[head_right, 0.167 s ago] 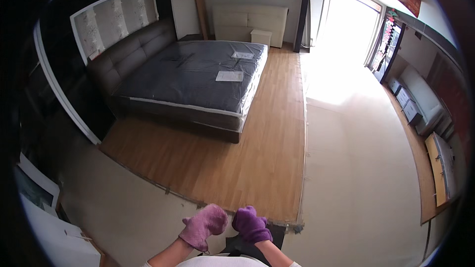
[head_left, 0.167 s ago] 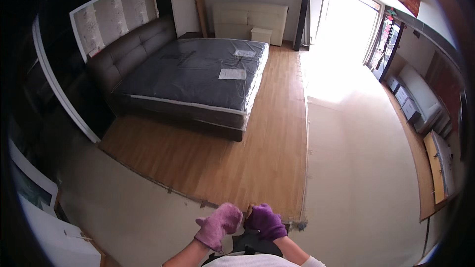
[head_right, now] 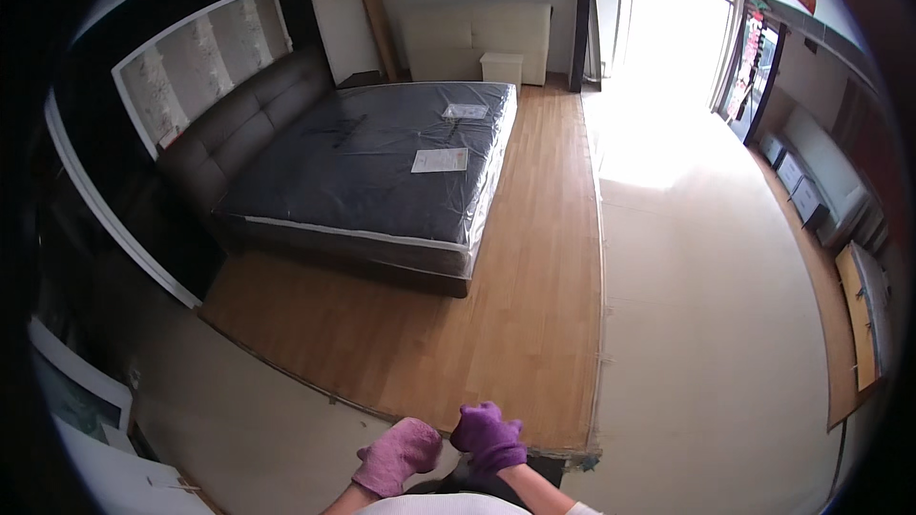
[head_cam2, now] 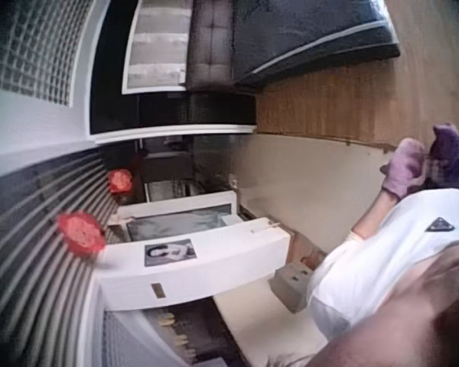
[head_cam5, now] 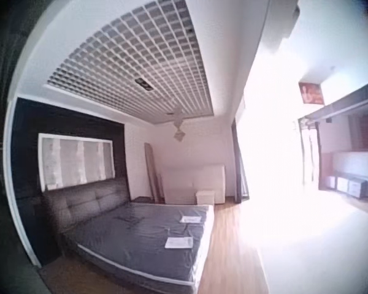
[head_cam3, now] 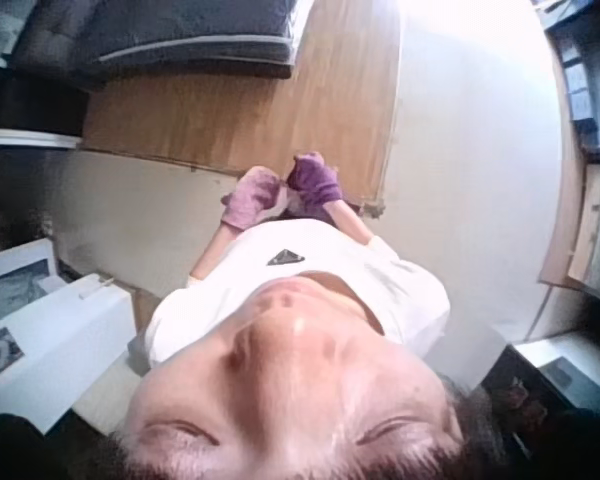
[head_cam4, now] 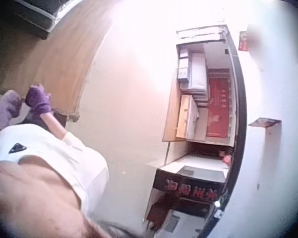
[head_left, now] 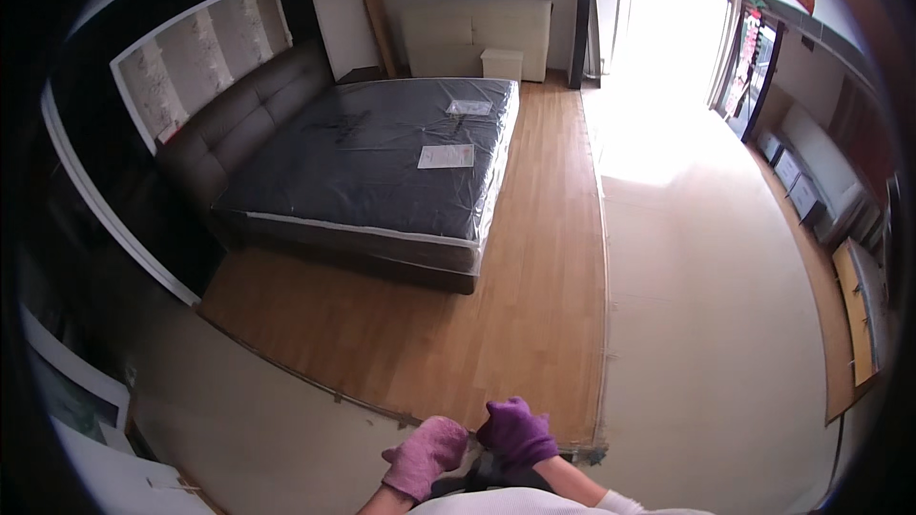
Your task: The person wipes the surface of a plastic-wrapped mattress with two purple cloths, moving methodically across the top and sides. The person adjusts the cloths and continues wiping around printed labels and packaging seams.
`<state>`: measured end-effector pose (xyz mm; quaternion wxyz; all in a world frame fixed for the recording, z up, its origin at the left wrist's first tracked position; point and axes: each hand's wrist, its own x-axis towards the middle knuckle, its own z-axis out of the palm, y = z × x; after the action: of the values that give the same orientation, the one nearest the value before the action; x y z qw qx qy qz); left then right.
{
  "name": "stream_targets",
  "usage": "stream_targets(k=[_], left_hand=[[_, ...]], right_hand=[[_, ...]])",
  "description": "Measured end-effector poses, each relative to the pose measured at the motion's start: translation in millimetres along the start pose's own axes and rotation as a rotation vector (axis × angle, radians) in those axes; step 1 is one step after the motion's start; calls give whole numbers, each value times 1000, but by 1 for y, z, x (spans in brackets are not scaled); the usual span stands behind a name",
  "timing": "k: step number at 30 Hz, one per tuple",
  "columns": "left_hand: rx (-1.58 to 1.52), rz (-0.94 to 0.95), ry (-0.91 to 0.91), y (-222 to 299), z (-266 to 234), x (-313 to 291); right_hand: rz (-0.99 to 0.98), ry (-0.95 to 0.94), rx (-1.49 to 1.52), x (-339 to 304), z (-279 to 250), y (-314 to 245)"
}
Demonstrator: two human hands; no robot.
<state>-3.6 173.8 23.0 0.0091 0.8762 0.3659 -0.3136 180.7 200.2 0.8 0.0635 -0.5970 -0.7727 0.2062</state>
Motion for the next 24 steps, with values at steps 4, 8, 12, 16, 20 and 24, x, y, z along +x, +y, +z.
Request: stream_targets(k=[4,8,12,16,20,24], left_hand=[[174,-145,309,-76,17,47],[-89,-313,313,-146,-51,74],[-316,-336,150,-241,-112,121],[-467,-436,32,-344,-139,175],[-393,-451,318,-432,-63,237],[-275,-434,480,-494,-20,305]], right_hand=[[-11,-139,9,130,-45,17],[-334,-124,-981,243,-28,55],[-350,292,-888,329,8,103],[-289,369,-366,421,-57,47],[-165,66,19,510,-75,51],[-79,271,-328,595,-42,76]])
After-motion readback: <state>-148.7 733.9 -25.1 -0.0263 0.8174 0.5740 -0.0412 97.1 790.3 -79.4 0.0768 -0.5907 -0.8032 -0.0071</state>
